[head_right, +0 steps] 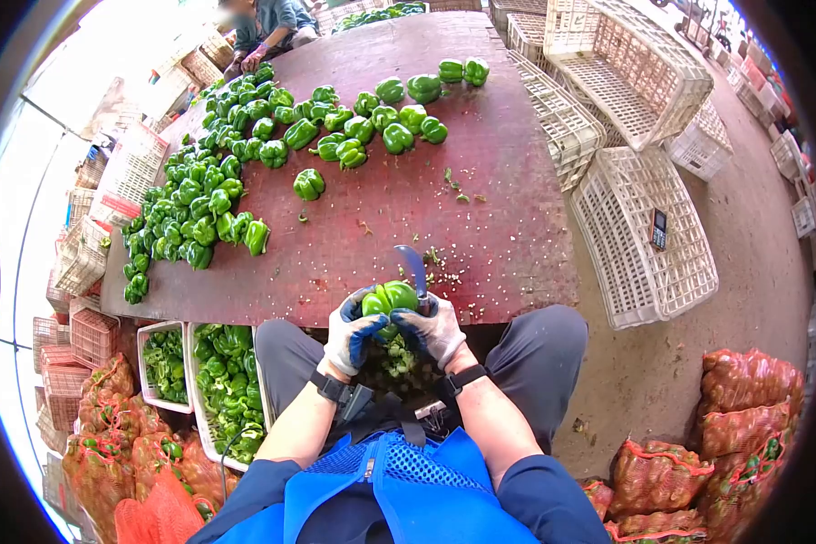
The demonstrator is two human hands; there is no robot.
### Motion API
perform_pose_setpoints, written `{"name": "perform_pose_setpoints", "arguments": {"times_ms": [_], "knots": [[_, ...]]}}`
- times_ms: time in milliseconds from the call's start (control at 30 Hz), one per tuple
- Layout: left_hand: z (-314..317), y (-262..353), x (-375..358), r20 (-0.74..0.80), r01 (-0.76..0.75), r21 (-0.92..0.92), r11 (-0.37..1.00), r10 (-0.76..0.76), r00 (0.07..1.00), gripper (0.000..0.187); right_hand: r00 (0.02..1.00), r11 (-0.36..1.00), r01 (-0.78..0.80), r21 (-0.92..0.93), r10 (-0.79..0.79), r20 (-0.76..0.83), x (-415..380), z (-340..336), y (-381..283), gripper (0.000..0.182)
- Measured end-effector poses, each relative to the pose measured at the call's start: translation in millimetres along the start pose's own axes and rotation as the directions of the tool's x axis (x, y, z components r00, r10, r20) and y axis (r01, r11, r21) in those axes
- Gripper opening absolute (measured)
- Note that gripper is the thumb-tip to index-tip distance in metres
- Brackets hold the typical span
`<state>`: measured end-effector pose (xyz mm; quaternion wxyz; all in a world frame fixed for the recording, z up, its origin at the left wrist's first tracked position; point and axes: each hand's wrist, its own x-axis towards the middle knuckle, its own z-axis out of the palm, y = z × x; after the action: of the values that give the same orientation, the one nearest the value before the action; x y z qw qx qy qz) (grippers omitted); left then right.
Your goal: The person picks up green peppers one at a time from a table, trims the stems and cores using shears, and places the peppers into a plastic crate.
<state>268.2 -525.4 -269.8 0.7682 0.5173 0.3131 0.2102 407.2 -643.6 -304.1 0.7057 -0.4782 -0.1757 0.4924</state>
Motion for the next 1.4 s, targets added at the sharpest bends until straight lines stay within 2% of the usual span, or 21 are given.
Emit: {"name": "perform_pose_setpoints", "arguments": {"times_ms": [67,133,167,233,300,367,400,433,467,500,567,633,700,733,767,800,833,900,1033,1233,1400], "knots": [[0.1,-6.8,-0.7,-0.028,-0.003,-0.019,1.000,0.003,1.000,0.049,0.995,0.987,-0.099,0.124,0.102,-0.013,2.8,-7.2,5.3,0.033],[3.1,-4.9,-2.7,-0.045,0.033,-0.299,0.954,-0.048,0.998,0.042,0.995,0.981,-0.091,0.170,0.096,-0.021,1.1,0.1,-1.5,0.031],[0.6,-7.7,-1.7,-0.047,0.031,-0.300,0.953,-0.047,0.998,0.042,0.996,0.974,-0.081,0.213,0.089,-0.031,1.0,2.2,-4.1,0.028],[-3.7,-13.4,-1.6,0.020,0.064,-0.477,0.877,-0.062,0.998,0.040,0.993,0.968,-0.105,0.227,0.114,-0.026,0.9,-2.2,0.9,0.025],[-3.9,-15.4,-2.9,0.032,0.066,-0.519,0.852,-0.058,0.998,0.043,0.988,0.898,-0.151,0.413,0.153,0.029,2.2,-4.3,7.1,0.024],[-2.8,-12.7,-5.1,0.038,0.064,-0.560,0.826,-0.051,0.998,0.047,0.988,0.906,-0.153,0.395,0.144,0.051,1.6,-5.0,5.4,0.026],[-1.3,-9.7,-5.9,-0.025,-0.060,-0.307,0.950,0.055,0.998,0.053,0.986,0.922,-0.151,0.356,0.166,-0.011,4.7,-6.4,11.2,0.027],[0.6,-6.8,-7.1,-0.055,-0.175,-0.024,0.984,0.173,0.983,0.059,0.980,0.936,-0.153,0.316,0.185,-0.075,7.7,-8.1,17.4,0.028],[5.4,-5.6,-9.3,-0.086,-0.225,0.078,0.971,0.231,0.969,0.071,0.980,0.937,-0.153,0.315,0.185,-0.074,10.4,-10.3,24.3,0.028],[5.3,-8.8,-10.0,-0.086,-0.225,0.077,0.971,0.232,0.969,0.071,0.971,0.942,-0.177,0.284,0.215,-0.107,12.2,-9.1,27.0,0.028],[3.3,-16.8,-11.1,0.100,-0.482,0.505,0.716,0.506,0.857,0.076,0.959,0.946,-0.201,0.255,0.243,-0.143,12.8,-10.2,30.9,0.028],[9.1,-5.5,-14.5,0.288,-0.592,0.681,0.432,0.584,0.759,0.082,0.960,0.920,-0.113,0.374,0.198,-0.196,7.4,-0.8,13.9,0.028],[12.3,-3.6,-17.6,0.312,-0.583,0.689,0.431,0.549,0.775,0.089,0.963,0.930,-0.129,0.345,0.200,-0.179,6.0,-6.2,10.6,0.029],[15.4,-1.0,-18.9,0.311,-0.582,0.689,0.431,0.549,0.775,0.089,0.966,0.972,-0.099,0.215,0.146,-0.214,5.4,-6.9,8.6,0.029],[19.0,2.4,-20.0,0.114,-0.415,0.492,0.766,0.416,0.902,0.094,0.967,0.994,-0.071,0.079,0.088,-0.240,5.0,-8.4,7.2,0.030],[21.5,6.1,-20.0,-0.026,-0.189,0.193,0.963,0.197,0.980,0.100,0.973,0.995,-0.055,0.080,0.072,-0.222,7.7,-11.5,9.3,0.036],[14.3,10.7,-16.2,0.019,-0.105,0.156,0.982,0.103,0.994,0.108,0.973,0.995,-0.059,0.079,0.075,-0.217,7.7,-14.4,11.8,0.036],[9.2,22.8,-12.8,0.173,0.073,-0.015,0.997,-0.069,0.982,0.100,0.994,0.983,0.081,-0.163,-0.091,-0.055,8.0,-13.8,11.4,0.044],[-2.4,23.8,-14.3,0.202,0.110,0.039,0.993,-0.116,0.972,0.088,0.995,0.985,0.069,-0.159,-0.056,0.087,2.8,-9.1,-3.0,0.051],[-8.5,12.1,-17.4,0.252,0.214,-0.383,0.899,-0.121,0.960,0.070,0.987,1.000,-0.015,-0.004,0.016,0.162,-4.8,-2.6,-10.1,0.057],[-9.5,7.7,-22.6,0.242,0.218,-0.501,0.838,-0.106,0.964,0.065,0.982,0.995,-0.071,0.075,0.057,0.181,-7.5,0.5,-8.2,0.059]]}}
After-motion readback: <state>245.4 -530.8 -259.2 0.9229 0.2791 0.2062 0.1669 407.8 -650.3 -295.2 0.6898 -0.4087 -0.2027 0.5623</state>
